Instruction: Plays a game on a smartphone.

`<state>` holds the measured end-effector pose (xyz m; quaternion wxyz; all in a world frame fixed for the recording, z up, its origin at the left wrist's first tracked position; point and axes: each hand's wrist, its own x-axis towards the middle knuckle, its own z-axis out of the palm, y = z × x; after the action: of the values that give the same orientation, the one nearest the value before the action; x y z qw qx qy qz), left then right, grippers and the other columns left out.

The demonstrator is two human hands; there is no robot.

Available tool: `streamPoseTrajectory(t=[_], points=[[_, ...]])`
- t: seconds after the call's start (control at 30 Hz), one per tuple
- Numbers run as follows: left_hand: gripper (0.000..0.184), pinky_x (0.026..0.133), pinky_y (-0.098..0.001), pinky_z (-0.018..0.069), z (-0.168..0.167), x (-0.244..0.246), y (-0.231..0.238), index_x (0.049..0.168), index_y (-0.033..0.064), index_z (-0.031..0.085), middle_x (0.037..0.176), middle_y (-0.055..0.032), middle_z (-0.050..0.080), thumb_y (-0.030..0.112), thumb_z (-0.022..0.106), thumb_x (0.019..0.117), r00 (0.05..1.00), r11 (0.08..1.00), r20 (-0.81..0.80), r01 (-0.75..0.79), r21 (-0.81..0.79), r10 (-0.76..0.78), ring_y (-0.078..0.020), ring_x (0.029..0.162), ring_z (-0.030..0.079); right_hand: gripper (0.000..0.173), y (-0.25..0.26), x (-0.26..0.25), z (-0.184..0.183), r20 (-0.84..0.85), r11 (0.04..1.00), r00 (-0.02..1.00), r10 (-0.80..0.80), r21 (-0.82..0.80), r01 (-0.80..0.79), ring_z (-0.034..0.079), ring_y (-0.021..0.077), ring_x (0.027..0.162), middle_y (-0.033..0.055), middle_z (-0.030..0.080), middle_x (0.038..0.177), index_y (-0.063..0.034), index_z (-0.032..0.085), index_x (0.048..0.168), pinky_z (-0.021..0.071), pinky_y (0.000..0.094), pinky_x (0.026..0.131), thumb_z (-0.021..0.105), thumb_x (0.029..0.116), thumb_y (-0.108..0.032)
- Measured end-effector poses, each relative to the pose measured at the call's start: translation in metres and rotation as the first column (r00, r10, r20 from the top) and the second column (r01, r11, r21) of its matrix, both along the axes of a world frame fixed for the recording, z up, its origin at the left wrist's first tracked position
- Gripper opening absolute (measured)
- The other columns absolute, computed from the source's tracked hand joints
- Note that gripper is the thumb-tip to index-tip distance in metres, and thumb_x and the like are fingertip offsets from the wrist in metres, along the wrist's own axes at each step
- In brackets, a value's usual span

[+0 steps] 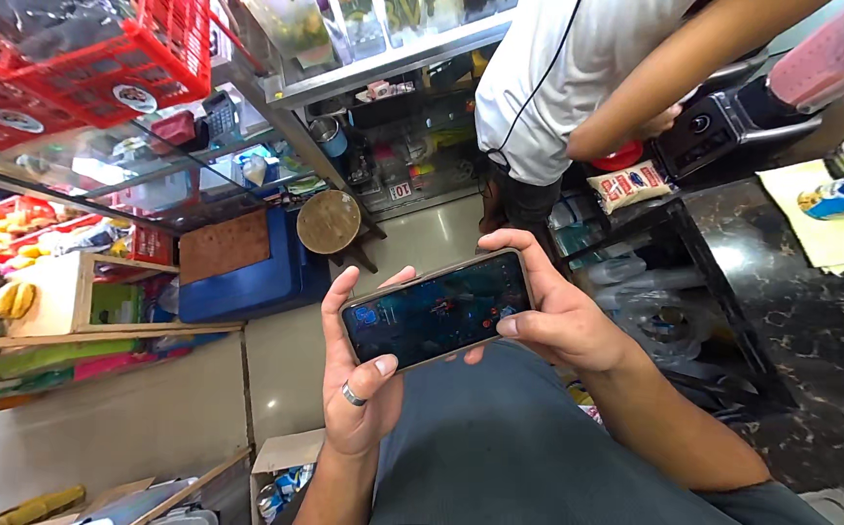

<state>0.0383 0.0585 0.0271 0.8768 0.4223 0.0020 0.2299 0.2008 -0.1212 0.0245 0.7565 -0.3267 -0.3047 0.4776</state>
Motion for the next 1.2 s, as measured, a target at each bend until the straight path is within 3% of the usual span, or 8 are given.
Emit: streamPoseTrajectory(t=[0.13, 0.27, 0.4, 0.5, 0.6, 0.8, 1.0, 1.2], points=[[0.066, 0.097, -0.0542, 0.0547, 0.0018, 0.0003, -0.0025, 0.147, 0.0275, 0.041, 0.148, -0.0176, 0.052, 0.005, 0.061, 0.0887, 1.0, 1.0, -0.002, -0.014, 0.024, 0.014, -0.0381, 0.129, 0.057, 0.073, 0.0024, -0.0066, 0.0065, 0.107, 0.987, 0.988, -0.111, -0.108, 0.122, 0.073, 0.034, 0.097, 0.0171, 0.062, 0.126, -0.0283, 0.036, 0.147, 0.0669, 0.0448, 0.074, 0.068, 0.0901, 0.003], [0.063, 0.091, -0.057, 0.0571, 0.0026, 0.001, -0.0026, 0.145, 0.0263, 0.042, 0.148, -0.017, 0.052, 0.005, 0.06, 0.0884, 1.0, 1.0, -0.006, -0.021, 0.022, 0.021, -0.039, 0.13, 0.057, 0.07, 0.0006, 0.0, 0.0021, 0.047, 0.999, 0.999, -0.02, -0.03, 0.021, 0.07, 0.0366, 0.105, 0.0191, 0.059, 0.132, -0.03, 0.032, 0.15, 0.0653, 0.0477, 0.078, 0.066, 0.0931, -0.007], [0.062, 0.097, -0.053, 0.0549, 0.0024, -0.0011, -0.0011, 0.144, 0.0257, 0.041, 0.149, -0.0169, 0.052, 0.003, 0.061, 0.0895, 1.0, 1.0, 0.013, -0.006, 0.012, 0.006, -0.0366, 0.129, 0.058, 0.068, 0.0022, 0.0012, 0.0017, 0.024, 1.0, 1.0, 0.014, 0.022, -0.014, 0.069, 0.0352, 0.108, 0.0184, 0.059, 0.133, -0.0279, 0.033, 0.149, 0.0649, 0.0465, 0.079, 0.054, 0.0931, 0.005], [0.061, 0.099, -0.051, 0.0543, 0.0035, -0.0008, -0.0019, 0.144, 0.025, 0.041, 0.148, -0.0169, 0.053, 0.001, 0.06, 0.0912, 1.0, 0.999, -0.004, -0.026, 0.034, 0.026, -0.0352, 0.128, 0.059, 0.069, 0.0021, 0.002, 0.0011, 0.019, 0.999, 0.999, 0.033, 0.038, -0.034, 0.069, 0.035, 0.109, 0.0175, 0.057, 0.135, -0.0302, 0.032, 0.15, 0.0646, 0.0466, 0.081, 0.06, 0.0928, -0.002], [0.062, 0.1, -0.0512, 0.0538, 0.0048, -0.0013, -0.0021, 0.143, 0.0252, 0.042, 0.147, -0.0166, 0.054, -0.004, 0.059, 0.0909, 0.999, 0.999, -0.015, -0.033, 0.039, 0.034, -0.035, 0.127, 0.06, 0.069, 0.0024, 0.0016, 0.0009, 0.021, 0.999, 0.999, 0.031, 0.041, -0.032, 0.069, 0.0354, 0.108, 0.0182, 0.057, 0.135, -0.0297, 0.033, 0.15, 0.0644, 0.0472, 0.08, 0.059, 0.0924, -0.002], [0.074, 0.1, -0.0509, 0.054, 0.0018, -0.0039, 0.0014, 0.149, 0.0311, 0.037, 0.151, -0.0133, 0.05, -0.002, 0.064, 0.0879, 1.0, 0.996, 0.002, 0.015, 0.083, -0.015, -0.0344, 0.13, 0.058, 0.066, 0.0031, 0.0017, 0.0027, 0.011, 0.999, 1.0, 0.015, 0.029, -0.015, 0.069, 0.0349, 0.108, 0.0175, 0.058, 0.133, -0.0294, 0.035, 0.148, 0.0649, 0.0459, 0.078, 0.06, 0.0924, -0.002], [0.074, 0.097, -0.0534, 0.0545, 0.0014, -0.0042, 0.0035, 0.15, 0.0316, 0.039, 0.152, -0.0143, 0.049, -0.002, 0.06, 0.0872, 0.999, 0.999, 0.026, 0.042, 0.019, -0.043, -0.0362, 0.13, 0.057, 0.072, 0.0055, 0.0005, 0.0027, -0.011, 1.0, 1.0, 0.006, 0.016, -0.005, 0.069, 0.0364, 0.109, 0.0195, 0.057, 0.135, -0.0302, 0.031, 0.154, 0.065, 0.0474, 0.079, 0.059, 0.0938, -0.002], [0.07, 0.099, -0.0527, 0.0531, 0.0011, -0.0038, 0.0035, 0.149, 0.0305, 0.04, 0.15, -0.015, 0.051, -0.002, 0.052, 0.0881, 0.999, 0.999, 0.018, 0.03, 0.014, -0.03, -0.0355, 0.131, 0.056, 0.066, 0.0057, -0.0008, 0.0011, 0.0, 1.0, 1.0, 0.0, 0.02, 0.0, 0.07, 0.0343, 0.107, 0.0183, 0.059, 0.132, -0.0283, 0.035, 0.149, 0.065, 0.0451, 0.077, 0.059, 0.0932, -0.003]])
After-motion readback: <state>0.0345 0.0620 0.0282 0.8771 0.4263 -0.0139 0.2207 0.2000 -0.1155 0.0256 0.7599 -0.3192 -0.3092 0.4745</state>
